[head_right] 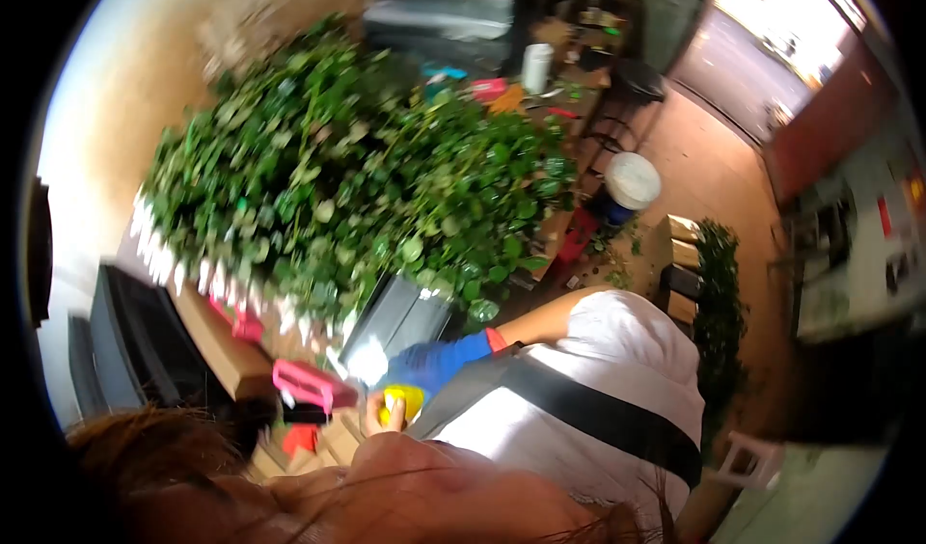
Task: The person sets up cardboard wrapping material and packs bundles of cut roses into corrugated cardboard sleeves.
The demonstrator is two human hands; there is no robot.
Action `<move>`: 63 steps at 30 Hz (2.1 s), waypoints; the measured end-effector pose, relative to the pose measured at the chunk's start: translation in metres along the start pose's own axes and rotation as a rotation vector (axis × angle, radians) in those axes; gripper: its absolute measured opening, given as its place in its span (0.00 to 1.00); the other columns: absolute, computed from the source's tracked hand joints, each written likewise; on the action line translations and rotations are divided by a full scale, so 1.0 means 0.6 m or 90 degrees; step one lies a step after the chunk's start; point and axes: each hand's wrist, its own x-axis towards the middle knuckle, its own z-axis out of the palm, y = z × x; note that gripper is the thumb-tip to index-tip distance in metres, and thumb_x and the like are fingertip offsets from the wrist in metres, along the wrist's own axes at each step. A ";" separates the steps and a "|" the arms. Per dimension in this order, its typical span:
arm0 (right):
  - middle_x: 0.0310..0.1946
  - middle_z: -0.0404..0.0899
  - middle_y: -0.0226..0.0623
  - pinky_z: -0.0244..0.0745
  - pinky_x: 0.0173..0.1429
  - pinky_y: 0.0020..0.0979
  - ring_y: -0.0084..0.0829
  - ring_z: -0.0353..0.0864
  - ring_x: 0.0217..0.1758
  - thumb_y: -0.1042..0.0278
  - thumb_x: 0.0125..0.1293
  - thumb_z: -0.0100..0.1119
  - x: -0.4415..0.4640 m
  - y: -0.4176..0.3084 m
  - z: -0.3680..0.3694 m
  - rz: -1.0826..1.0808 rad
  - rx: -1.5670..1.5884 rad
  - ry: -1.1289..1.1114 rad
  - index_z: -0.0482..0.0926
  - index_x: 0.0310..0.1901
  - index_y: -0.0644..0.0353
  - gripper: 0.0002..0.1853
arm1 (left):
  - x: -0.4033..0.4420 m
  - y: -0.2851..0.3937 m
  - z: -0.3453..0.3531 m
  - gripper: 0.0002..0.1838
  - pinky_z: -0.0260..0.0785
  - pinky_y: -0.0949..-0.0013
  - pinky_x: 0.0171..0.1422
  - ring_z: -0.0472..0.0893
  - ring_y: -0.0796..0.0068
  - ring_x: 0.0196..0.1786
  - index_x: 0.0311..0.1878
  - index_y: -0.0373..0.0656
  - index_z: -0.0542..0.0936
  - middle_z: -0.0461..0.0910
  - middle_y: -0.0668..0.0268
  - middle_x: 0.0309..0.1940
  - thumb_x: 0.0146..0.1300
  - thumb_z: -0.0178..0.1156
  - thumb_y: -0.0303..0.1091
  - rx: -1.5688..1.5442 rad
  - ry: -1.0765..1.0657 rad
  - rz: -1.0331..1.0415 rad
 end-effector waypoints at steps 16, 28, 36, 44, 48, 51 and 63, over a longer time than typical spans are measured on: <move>0.65 0.71 0.44 0.68 0.70 0.30 0.27 0.74 0.61 0.80 0.72 0.48 0.003 -0.039 -0.047 0.331 0.503 0.157 0.60 0.74 0.68 0.29 | 0.092 -0.088 -0.401 0.29 0.77 0.50 0.47 0.84 0.48 0.44 0.49 0.42 0.80 0.84 0.52 0.43 0.55 0.68 0.57 0.551 0.722 -0.139; 0.79 0.53 0.49 0.47 0.82 0.40 0.41 0.54 0.82 0.72 0.72 0.48 0.078 -0.092 -0.105 0.196 0.382 0.118 0.44 0.79 0.64 0.38 | 0.201 -0.170 -0.443 0.23 0.79 0.55 0.49 0.83 0.56 0.47 0.56 0.43 0.78 0.78 0.55 0.52 0.64 0.67 0.47 0.506 0.791 0.179; 0.79 0.51 0.52 0.44 0.82 0.46 0.53 0.47 0.83 0.69 0.68 0.53 0.132 -0.103 -0.086 0.020 0.060 0.041 0.51 0.78 0.64 0.39 | 0.122 0.019 -0.049 0.33 0.71 0.54 0.69 0.75 0.60 0.67 0.70 0.35 0.66 0.74 0.53 0.64 0.79 0.39 0.57 -0.743 -0.032 0.123; 0.79 0.46 0.55 0.37 0.82 0.51 0.59 0.42 0.82 0.65 0.68 0.53 0.085 -0.100 -0.101 0.031 -0.024 -0.020 0.47 0.78 0.64 0.41 | 0.070 0.088 0.040 0.41 0.51 0.55 0.81 0.61 0.59 0.77 0.80 0.39 0.52 0.57 0.55 0.78 0.77 0.35 0.63 -0.653 -0.059 0.198; 0.77 0.49 0.56 0.36 0.82 0.56 0.62 0.43 0.80 0.64 0.63 0.56 0.064 -0.090 -0.105 0.019 0.021 -0.017 0.48 0.78 0.63 0.43 | 0.056 0.084 0.064 0.51 0.51 0.57 0.80 0.62 0.61 0.77 0.82 0.44 0.45 0.56 0.58 0.77 0.64 0.66 0.42 -0.595 -0.059 0.186; 0.77 0.49 0.58 0.36 0.81 0.56 0.64 0.44 0.80 0.65 0.62 0.56 0.047 -0.082 -0.111 -0.004 0.075 -0.021 0.48 0.78 0.63 0.44 | 0.045 0.100 0.079 0.56 0.54 0.57 0.79 0.64 0.60 0.75 0.82 0.45 0.46 0.60 0.58 0.75 0.53 0.70 0.24 -0.563 -0.013 0.151; 0.76 0.58 0.49 0.54 0.79 0.48 0.54 0.54 0.80 0.60 0.58 0.73 0.034 -0.082 -0.158 -0.086 0.032 0.041 0.64 0.74 0.55 0.43 | 0.011 0.138 0.104 0.48 0.69 0.51 0.67 0.73 0.57 0.67 0.81 0.44 0.51 0.63 0.48 0.73 0.57 0.62 0.33 -0.820 0.120 0.197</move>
